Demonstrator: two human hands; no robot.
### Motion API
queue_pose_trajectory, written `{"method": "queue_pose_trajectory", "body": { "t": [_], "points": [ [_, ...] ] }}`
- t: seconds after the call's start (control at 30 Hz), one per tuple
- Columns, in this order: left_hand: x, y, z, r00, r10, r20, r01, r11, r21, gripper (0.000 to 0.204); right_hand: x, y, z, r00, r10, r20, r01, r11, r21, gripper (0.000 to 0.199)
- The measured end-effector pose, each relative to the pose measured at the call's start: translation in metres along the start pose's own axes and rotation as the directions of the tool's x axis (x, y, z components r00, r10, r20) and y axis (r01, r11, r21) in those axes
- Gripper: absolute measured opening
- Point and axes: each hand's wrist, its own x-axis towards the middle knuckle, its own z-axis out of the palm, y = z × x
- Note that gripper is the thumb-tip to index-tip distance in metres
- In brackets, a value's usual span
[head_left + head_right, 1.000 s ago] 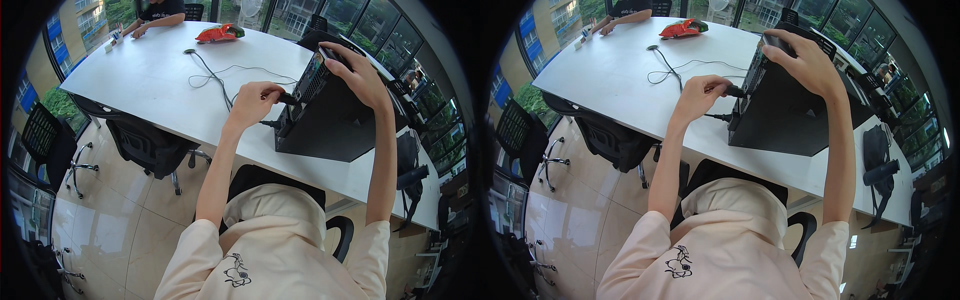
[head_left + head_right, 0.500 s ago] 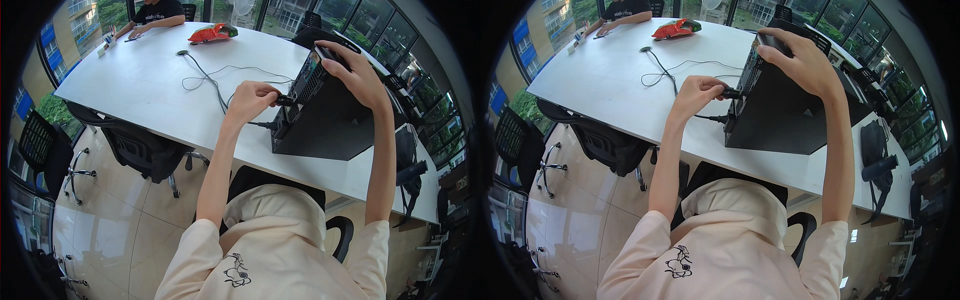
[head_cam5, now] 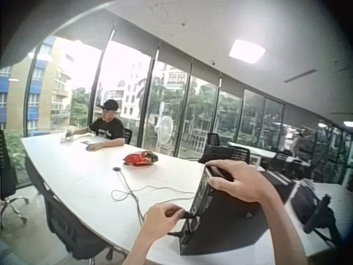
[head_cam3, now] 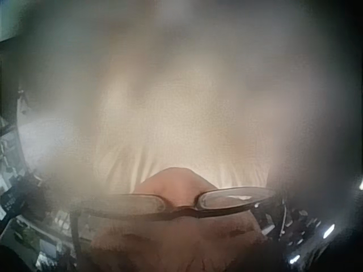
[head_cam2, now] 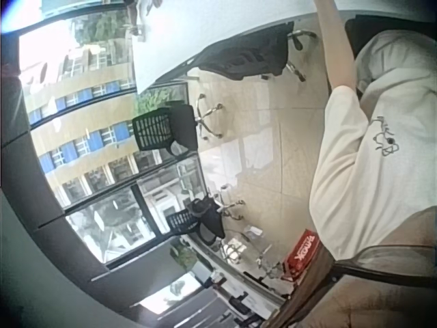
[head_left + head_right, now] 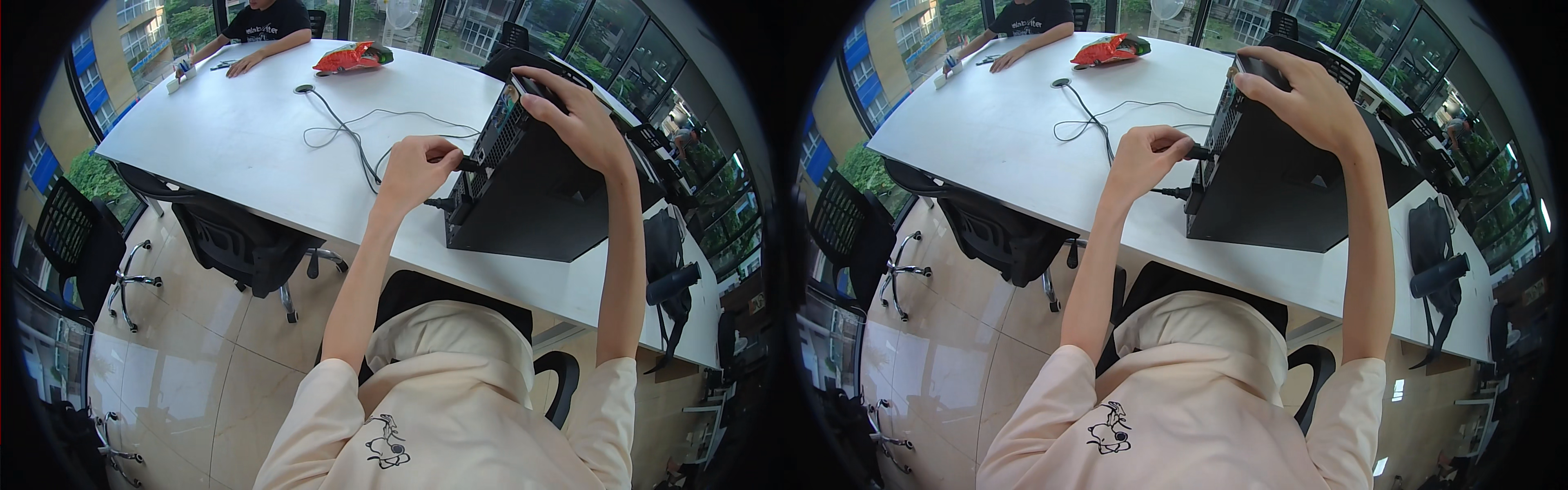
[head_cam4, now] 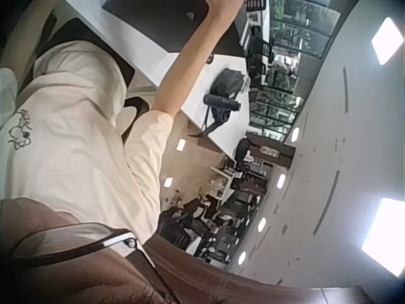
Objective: The person removes the side panel of a computer case by hand, disconnects internal cables, and removes the hard drive from the chassis.
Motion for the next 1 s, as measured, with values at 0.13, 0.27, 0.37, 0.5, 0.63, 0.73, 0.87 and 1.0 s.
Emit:
{"method": "queue_pose_trajectory", "body": {
  "t": [0.13, 0.27, 0.37, 0.5, 0.63, 0.73, 0.87, 1.0],
  "points": [
    [0.005, -0.006, 0.002, 0.998, -0.069, -0.003, 0.069, 0.998, 0.007, 0.023, 0.000, -0.002, -0.001, 1.000, -0.004, 0.005, 0.004, 1.000, 0.010, 0.066],
    [0.011, -0.011, 0.001, 0.991, -0.125, 0.056, 0.129, 0.989, -0.070, 0.025, 0.001, -0.002, -0.001, 1.000, 0.003, 0.012, -0.003, 1.000, 0.022, 0.066],
    [0.013, -0.006, 0.007, 0.996, -0.087, 0.031, 0.089, 0.994, -0.066, 0.027, 0.000, 0.001, -0.001, 1.000, 0.013, 0.022, -0.013, 1.000, 0.022, 0.065],
    [0.015, -0.005, 0.003, 0.998, -0.056, 0.038, 0.057, 0.998, -0.019, 0.026, 0.002, -0.004, -0.004, 0.998, 0.027, 0.049, -0.030, 0.998, 0.053, 0.066],
    [0.012, -0.011, 0.009, 0.996, -0.045, 0.075, 0.059, 0.979, -0.193, 0.024, 0.006, 0.000, -0.002, 1.000, 0.003, 0.027, -0.005, 0.999, 0.045, 0.072],
    [0.010, -0.010, 0.012, 0.996, -0.057, 0.065, 0.070, 0.972, -0.224, 0.023, 0.006, -0.001, 0.000, 1.000, 0.002, 0.028, -0.003, 0.999, 0.033, 0.071],
    [0.010, -0.005, 0.009, 0.996, -0.051, 0.079, 0.059, 0.993, -0.099, 0.022, 0.002, 0.000, -0.002, 1.000, -0.023, 0.008, 0.023, 1.000, 0.011, 0.071],
    [0.013, -0.006, -0.003, 0.972, -0.069, 0.226, 0.086, 0.994, -0.066, 0.026, 0.002, 0.000, 0.001, 1.000, -0.021, 0.000, 0.021, 1.000, 0.005, 0.072]
  ]
}}
